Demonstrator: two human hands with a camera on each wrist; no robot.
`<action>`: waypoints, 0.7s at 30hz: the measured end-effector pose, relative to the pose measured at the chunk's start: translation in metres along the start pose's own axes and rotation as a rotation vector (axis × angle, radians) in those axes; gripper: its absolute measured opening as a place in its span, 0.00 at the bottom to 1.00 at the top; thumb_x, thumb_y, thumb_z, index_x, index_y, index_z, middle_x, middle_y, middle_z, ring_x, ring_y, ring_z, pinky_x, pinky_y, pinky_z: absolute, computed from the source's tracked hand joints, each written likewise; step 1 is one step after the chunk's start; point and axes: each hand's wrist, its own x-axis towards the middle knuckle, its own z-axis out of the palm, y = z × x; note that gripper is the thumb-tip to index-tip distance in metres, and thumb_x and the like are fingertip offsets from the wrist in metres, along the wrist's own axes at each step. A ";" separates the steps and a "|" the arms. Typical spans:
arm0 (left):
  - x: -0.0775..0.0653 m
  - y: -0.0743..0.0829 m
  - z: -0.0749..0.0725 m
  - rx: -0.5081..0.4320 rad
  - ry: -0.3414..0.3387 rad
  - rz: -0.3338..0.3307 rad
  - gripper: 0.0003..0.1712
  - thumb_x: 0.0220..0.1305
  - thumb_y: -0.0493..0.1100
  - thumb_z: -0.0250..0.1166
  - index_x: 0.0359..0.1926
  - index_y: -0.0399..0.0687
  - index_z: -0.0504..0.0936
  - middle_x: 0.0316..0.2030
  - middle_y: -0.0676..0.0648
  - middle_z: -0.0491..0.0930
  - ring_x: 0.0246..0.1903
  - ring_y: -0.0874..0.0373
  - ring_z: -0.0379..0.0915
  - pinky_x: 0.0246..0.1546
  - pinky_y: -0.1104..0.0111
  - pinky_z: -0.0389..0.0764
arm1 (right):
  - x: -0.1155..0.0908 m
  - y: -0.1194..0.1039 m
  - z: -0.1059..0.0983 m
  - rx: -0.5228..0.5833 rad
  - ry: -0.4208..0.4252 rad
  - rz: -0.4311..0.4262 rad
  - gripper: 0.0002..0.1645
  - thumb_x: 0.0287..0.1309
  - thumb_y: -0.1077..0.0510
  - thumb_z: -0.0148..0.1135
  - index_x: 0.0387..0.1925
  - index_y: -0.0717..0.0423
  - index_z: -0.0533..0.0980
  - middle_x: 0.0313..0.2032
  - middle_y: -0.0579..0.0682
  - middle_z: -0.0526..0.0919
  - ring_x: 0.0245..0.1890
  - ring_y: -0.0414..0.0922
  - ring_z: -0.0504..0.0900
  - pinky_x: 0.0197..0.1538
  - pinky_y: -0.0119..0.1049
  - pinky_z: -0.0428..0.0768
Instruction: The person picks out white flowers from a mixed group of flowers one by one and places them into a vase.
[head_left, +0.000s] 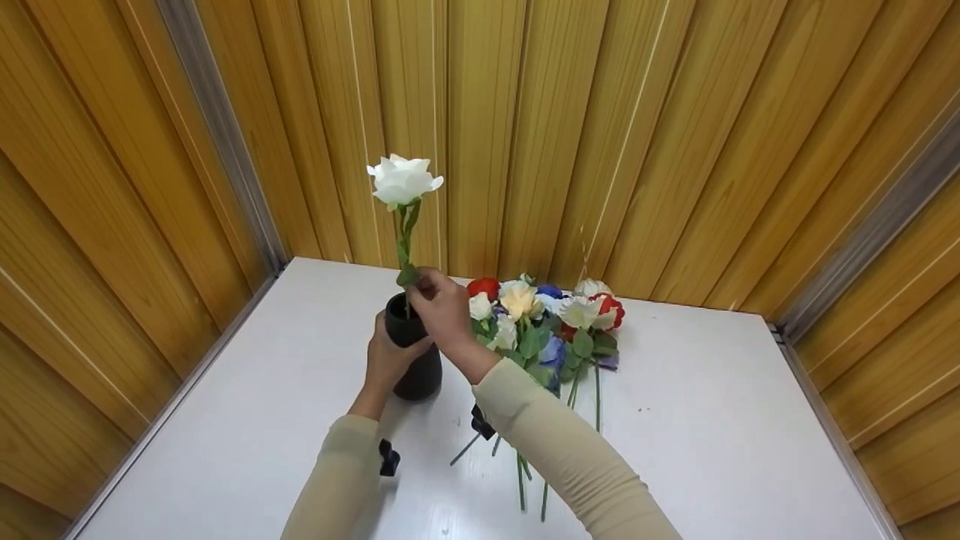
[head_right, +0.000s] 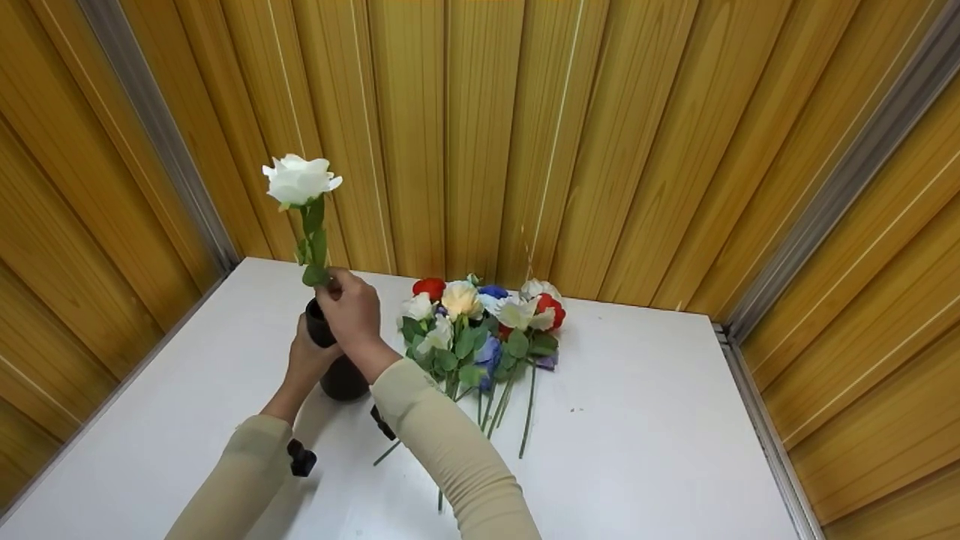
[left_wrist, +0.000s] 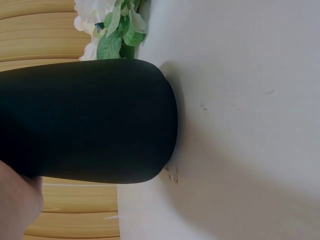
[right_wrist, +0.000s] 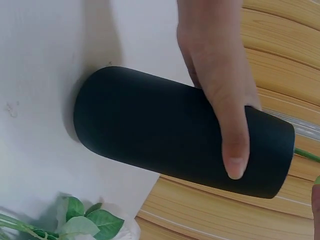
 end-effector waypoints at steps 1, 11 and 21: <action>0.000 0.000 0.000 0.001 -0.002 0.003 0.55 0.53 0.50 0.78 0.75 0.39 0.58 0.73 0.34 0.68 0.73 0.39 0.65 0.76 0.44 0.65 | -0.002 0.002 0.000 -0.009 -0.006 0.005 0.10 0.61 0.64 0.66 0.44 0.63 0.84 0.34 0.59 0.90 0.34 0.50 0.87 0.41 0.36 0.87; -0.004 -0.003 0.001 0.013 -0.013 0.041 0.55 0.55 0.50 0.77 0.76 0.37 0.56 0.73 0.33 0.66 0.75 0.37 0.62 0.76 0.42 0.63 | -0.019 0.016 0.008 -0.052 -0.052 0.055 0.10 0.60 0.62 0.67 0.43 0.59 0.86 0.36 0.56 0.89 0.39 0.49 0.85 0.45 0.36 0.85; 0.000 -0.004 0.001 0.055 0.011 0.066 0.52 0.57 0.46 0.74 0.75 0.32 0.56 0.71 0.30 0.68 0.73 0.36 0.65 0.75 0.44 0.67 | -0.026 0.022 0.015 -0.118 -0.081 0.044 0.09 0.58 0.62 0.67 0.40 0.59 0.85 0.36 0.56 0.87 0.41 0.49 0.80 0.47 0.40 0.82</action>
